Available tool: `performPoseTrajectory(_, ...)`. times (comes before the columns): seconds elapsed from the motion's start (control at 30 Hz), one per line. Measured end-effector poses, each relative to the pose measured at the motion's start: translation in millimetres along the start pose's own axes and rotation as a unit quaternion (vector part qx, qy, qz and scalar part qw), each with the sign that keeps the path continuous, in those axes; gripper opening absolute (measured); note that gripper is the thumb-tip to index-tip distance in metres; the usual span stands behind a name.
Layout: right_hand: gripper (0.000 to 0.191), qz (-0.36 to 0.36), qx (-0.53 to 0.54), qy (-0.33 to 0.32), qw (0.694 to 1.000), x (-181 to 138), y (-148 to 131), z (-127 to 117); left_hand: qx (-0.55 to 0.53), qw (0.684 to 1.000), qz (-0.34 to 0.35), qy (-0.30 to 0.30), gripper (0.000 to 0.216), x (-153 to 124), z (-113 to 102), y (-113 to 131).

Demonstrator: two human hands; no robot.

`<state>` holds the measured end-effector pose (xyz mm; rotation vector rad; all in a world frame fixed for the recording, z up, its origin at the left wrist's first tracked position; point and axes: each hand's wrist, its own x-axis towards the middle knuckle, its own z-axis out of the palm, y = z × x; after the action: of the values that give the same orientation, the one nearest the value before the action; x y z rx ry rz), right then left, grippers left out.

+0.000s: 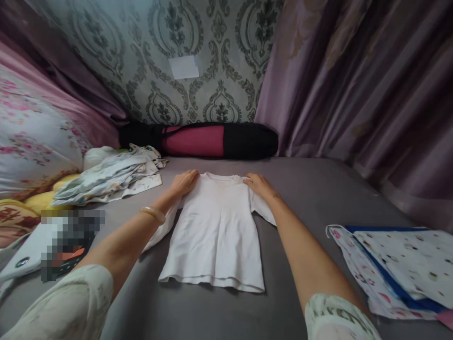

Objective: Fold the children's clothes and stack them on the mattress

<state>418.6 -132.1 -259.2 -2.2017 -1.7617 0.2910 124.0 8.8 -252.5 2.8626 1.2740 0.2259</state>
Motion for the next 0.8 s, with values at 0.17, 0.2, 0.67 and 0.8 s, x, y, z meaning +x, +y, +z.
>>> performPoseTrajectory(0.17,0.027,0.022,-0.037,0.000,0.999,6.6,-6.7,11.7,-0.041,0.999,-0.016,-0.029,0.032,8.4,11.1,-2.3)
performPoseTrajectory(0.2,0.028,0.022,-0.046,-0.002,0.999,7.8,-9.5,12.4,-0.048,0.998,-0.020,-0.030,0.033,10.3,12.6,-1.7)
performPoseTrajectory(0.67,0.033,0.012,-0.090,0.053,0.994,9.5,-40.3,33.2,0.002,0.999,-0.022,0.025,0.034,16.1,25.2,20.7)
performPoseTrajectory(0.8,0.034,0.016,-0.080,0.067,0.994,9.2,-40.4,38.7,0.012,1.000,-0.019,-0.001,0.034,16.5,29.5,21.2)
